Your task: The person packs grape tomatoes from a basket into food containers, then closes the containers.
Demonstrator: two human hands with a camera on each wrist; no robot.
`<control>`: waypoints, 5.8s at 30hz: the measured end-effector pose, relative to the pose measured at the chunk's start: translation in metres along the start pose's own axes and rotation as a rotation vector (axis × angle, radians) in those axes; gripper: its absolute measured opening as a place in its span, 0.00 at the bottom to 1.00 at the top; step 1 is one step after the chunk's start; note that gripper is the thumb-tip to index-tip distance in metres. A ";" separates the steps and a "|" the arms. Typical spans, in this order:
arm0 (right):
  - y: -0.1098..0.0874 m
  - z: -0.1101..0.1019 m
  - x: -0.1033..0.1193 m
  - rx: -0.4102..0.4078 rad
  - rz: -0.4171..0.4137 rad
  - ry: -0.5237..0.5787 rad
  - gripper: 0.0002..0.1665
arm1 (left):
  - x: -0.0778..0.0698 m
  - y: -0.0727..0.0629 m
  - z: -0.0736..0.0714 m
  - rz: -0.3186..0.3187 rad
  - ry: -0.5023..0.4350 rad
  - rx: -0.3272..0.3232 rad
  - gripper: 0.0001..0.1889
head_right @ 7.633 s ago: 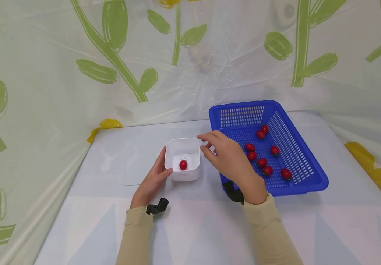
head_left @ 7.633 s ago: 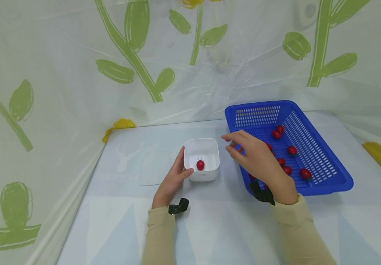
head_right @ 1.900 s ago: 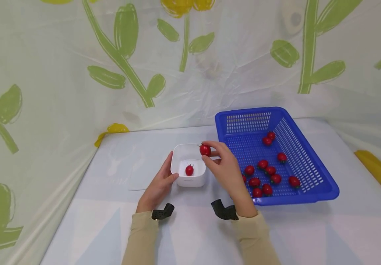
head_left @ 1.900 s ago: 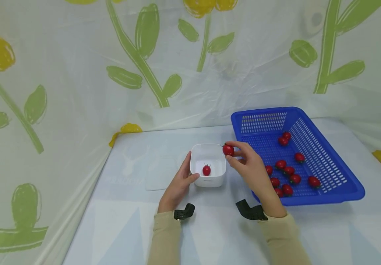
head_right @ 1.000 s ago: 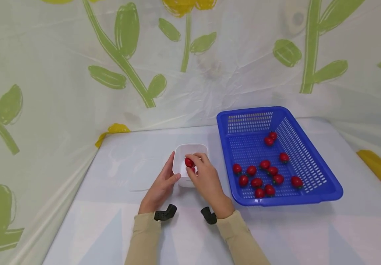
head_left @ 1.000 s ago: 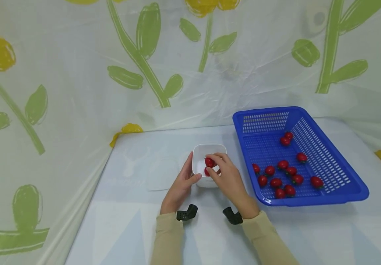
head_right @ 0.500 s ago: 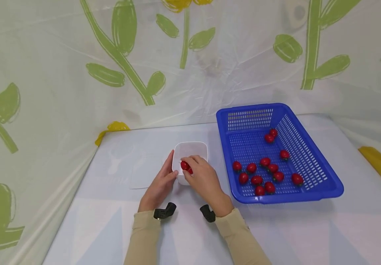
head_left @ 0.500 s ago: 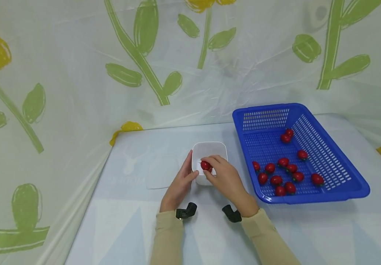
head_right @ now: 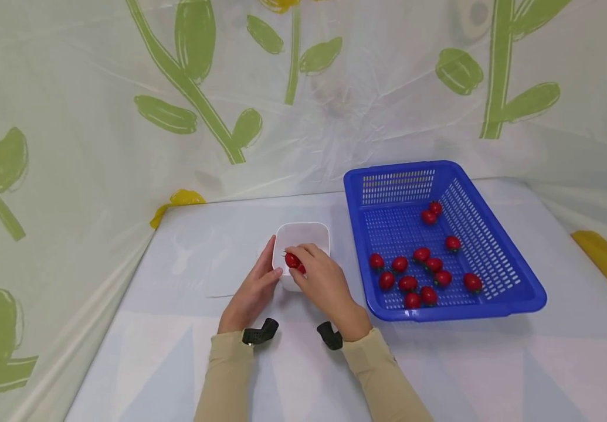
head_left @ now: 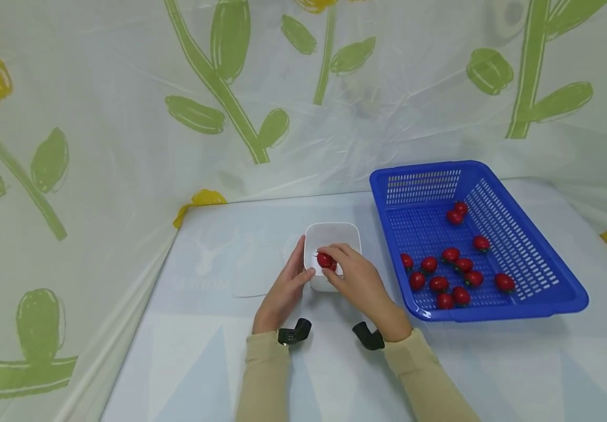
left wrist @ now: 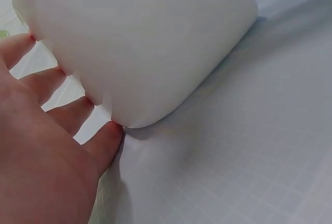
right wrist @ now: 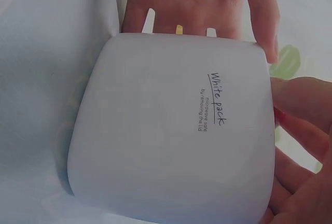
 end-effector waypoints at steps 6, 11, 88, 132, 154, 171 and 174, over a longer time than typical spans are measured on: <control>0.001 -0.001 -0.001 0.000 -0.001 0.015 0.23 | -0.003 0.000 0.001 0.014 0.000 0.013 0.36; 0.001 0.000 -0.001 0.008 -0.006 0.017 0.21 | -0.002 0.000 0.001 0.022 0.005 0.021 0.38; -0.022 -0.148 -0.037 -0.090 0.273 0.249 0.20 | -0.001 0.012 0.007 -0.011 -0.002 -0.007 0.45; -0.027 -0.154 -0.200 0.266 0.495 0.253 0.25 | -0.002 0.007 0.007 -0.014 -0.038 0.064 0.45; -0.031 -0.146 -0.220 0.315 0.687 0.327 0.27 | 0.001 0.010 0.006 -0.027 -0.023 0.032 0.46; -0.038 -0.141 -0.225 0.501 0.625 0.360 0.26 | -0.005 0.005 0.009 -0.013 -0.069 0.065 0.46; -0.037 -0.140 -0.225 0.509 0.602 0.334 0.25 | 0.002 0.010 0.005 -0.007 -0.071 0.058 0.45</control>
Point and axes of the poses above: each hand's wrist, its own y-axis towards the middle knuckle, its own z-axis out of the palm, x = y × z, the point moved 2 cm from there along y, towards the middle knuckle, and after that the axes turned 13 degrees about -z, right-handed, at the moved point
